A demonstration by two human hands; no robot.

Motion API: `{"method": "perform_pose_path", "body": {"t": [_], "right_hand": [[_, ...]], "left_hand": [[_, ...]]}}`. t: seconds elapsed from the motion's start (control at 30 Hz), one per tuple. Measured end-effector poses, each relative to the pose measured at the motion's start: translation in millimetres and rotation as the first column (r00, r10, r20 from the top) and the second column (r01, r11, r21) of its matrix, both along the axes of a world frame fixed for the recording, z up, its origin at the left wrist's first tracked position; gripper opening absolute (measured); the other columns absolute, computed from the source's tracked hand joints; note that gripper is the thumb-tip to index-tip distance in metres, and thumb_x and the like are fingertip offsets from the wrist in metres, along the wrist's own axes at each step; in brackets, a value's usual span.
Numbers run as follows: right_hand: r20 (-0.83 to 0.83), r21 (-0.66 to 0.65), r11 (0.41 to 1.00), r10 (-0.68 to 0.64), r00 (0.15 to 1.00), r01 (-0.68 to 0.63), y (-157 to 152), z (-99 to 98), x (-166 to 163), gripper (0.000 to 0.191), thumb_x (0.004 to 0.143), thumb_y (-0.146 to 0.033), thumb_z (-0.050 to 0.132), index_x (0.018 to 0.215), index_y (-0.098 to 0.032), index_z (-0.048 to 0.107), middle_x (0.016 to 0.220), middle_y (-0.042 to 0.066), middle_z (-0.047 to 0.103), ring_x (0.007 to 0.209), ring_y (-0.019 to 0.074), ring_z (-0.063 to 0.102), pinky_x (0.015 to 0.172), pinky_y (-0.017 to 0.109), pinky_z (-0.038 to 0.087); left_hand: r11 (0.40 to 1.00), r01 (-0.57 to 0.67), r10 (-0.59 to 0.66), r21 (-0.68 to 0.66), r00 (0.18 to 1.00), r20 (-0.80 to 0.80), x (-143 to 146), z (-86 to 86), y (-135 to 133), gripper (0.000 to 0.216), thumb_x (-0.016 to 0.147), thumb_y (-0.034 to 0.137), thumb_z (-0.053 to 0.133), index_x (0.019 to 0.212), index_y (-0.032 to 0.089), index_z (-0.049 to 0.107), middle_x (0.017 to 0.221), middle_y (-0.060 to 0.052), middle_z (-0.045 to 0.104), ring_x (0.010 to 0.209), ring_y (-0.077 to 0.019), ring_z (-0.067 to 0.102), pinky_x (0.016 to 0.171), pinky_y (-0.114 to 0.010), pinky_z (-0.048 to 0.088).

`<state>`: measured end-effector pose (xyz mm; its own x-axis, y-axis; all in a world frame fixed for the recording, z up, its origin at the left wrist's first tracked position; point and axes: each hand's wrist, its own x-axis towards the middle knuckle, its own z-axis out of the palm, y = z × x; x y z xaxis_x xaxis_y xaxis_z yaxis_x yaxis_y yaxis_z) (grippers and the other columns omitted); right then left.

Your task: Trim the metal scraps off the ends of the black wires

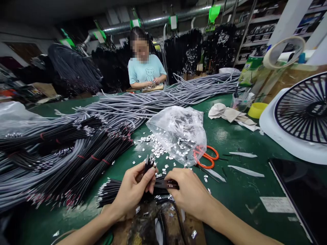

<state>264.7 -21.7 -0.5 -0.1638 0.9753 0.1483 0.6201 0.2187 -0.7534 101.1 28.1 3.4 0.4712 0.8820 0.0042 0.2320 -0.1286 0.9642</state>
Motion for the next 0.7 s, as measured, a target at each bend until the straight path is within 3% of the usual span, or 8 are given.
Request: {"method": "perform_pose_path", "body": {"t": [0.17, 0.3, 0.37, 0.5, 0.7], "right_hand": [[-0.083, 0.192, 0.966, -0.163, 0.983, 0.176, -2.2, 2.3, 4.6, 0.018, 0.080, -0.007, 0.044, 0.083, -0.017, 0.058, 0.079, 0.002, 0.062, 0.072, 0.0139, 0.056, 0.065, 0.025, 0.041], [-0.132, 0.171, 0.950, -0.239, 0.962, 0.260, -3.4, 9.1, 4.3, 0.012, 0.083, -0.019, 0.049, 0.090, -0.019, 0.058, 0.084, 0.001, 0.063, 0.071, 0.0136, 0.057, 0.067, 0.025, 0.043], [-0.121, 0.153, 0.947, -0.265, 0.956, 0.282, -5.0, 11.5, 1.3, 0.022, 0.081, -0.029, 0.053, 0.102, -0.021, 0.055, 0.091, 0.002, 0.062, 0.075, 0.0147, 0.058, 0.069, 0.026, 0.044], [-0.037, 0.159, 0.956, -0.242, 0.970, 0.245, -8.9, 11.1, -4.4, 0.029, 0.084, -0.034, 0.047, 0.111, -0.025, 0.051, 0.100, 0.003, 0.059, 0.083, 0.0165, 0.057, 0.072, 0.028, 0.044], [0.014, 0.146, 0.978, -0.150, 0.989, 0.146, -10.9, 4.9, -7.0, 0.024, 0.086, -0.032, 0.045, 0.107, -0.028, 0.057, 0.086, 0.001, 0.057, 0.072, 0.0136, 0.055, 0.067, 0.027, 0.042]], "left_hand": [[0.988, -0.121, 0.125, 0.094, 0.991, -0.039, 2.0, -7.9, -6.2, 0.026, 0.078, 0.032, 0.056, 0.061, 0.014, 0.047, 0.055, 0.004, 0.041, 0.045, -0.0045, 0.034, 0.043, -0.018, 0.027], [0.986, -0.128, 0.132, 0.105, 0.991, -0.034, 1.5, -2.5, -10.1, 0.033, 0.075, 0.030, 0.059, 0.052, 0.014, 0.042, 0.048, 0.005, 0.041, 0.040, -0.0048, 0.039, 0.041, -0.018, 0.029], [0.989, -0.136, 0.137, 0.055, 0.990, -0.017, 0.5, 1.8, -12.0, 0.032, 0.075, 0.030, 0.060, 0.053, 0.014, 0.043, 0.046, 0.004, 0.044, 0.039, -0.0061, 0.043, 0.042, -0.018, 0.033], [0.986, -0.157, 0.158, -0.058, 0.987, 0.013, -1.6, 5.7, -13.4, 0.026, 0.072, 0.032, 0.063, 0.060, 0.013, 0.049, 0.047, 0.001, 0.054, 0.042, -0.0096, 0.051, 0.044, -0.019, 0.038], [0.983, -0.168, 0.172, -0.070, 0.984, 0.048, -4.7, 1.3, -13.3, 0.023, 0.070, 0.029, 0.066, 0.063, 0.014, 0.050, 0.052, 0.001, 0.057, 0.048, -0.0113, 0.054, 0.049, -0.021, 0.042]]}}
